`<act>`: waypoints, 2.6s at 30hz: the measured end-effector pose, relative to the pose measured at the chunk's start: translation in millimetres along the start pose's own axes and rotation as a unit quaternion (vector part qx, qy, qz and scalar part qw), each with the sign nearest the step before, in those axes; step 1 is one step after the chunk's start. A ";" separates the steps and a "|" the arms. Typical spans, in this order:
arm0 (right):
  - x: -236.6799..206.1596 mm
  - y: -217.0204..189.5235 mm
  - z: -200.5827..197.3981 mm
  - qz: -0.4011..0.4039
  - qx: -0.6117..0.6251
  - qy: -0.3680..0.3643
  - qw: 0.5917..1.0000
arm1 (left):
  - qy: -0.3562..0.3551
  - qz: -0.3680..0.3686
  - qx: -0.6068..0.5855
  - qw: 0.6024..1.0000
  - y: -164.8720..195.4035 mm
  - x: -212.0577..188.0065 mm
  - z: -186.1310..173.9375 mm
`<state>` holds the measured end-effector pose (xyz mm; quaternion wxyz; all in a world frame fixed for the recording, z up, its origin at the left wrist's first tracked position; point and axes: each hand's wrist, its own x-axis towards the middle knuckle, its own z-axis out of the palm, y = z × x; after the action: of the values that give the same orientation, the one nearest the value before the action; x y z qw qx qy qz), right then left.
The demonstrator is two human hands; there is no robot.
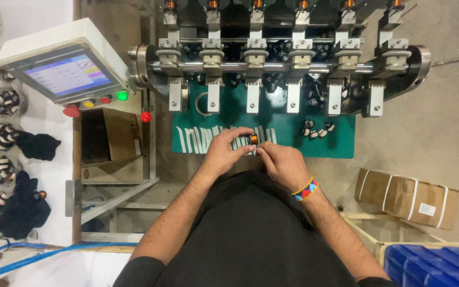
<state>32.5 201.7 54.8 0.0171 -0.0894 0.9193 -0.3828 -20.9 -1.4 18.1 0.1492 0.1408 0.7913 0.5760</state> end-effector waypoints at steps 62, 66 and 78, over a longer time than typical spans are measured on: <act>-42.5 -41.3 70.2 0.147 0.146 0.105 0.973 | -0.174 -0.120 -0.389 0.897 -45.8 -23.5 -51.0; -19.9 -51.9 58.8 0.026 -0.024 0.162 0.986 | -0.204 -0.264 -0.486 0.808 -51.3 -30.5 -50.6; -10.9 -44.3 74.7 0.104 0.151 0.157 0.970 | -0.147 -0.247 -0.505 0.814 -61.0 -35.2 -51.0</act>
<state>57.4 120.7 33.0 -0.0748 0.0715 0.8464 -0.5224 -12.1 -77.8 -22.6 0.4506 -0.0715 0.3661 0.8110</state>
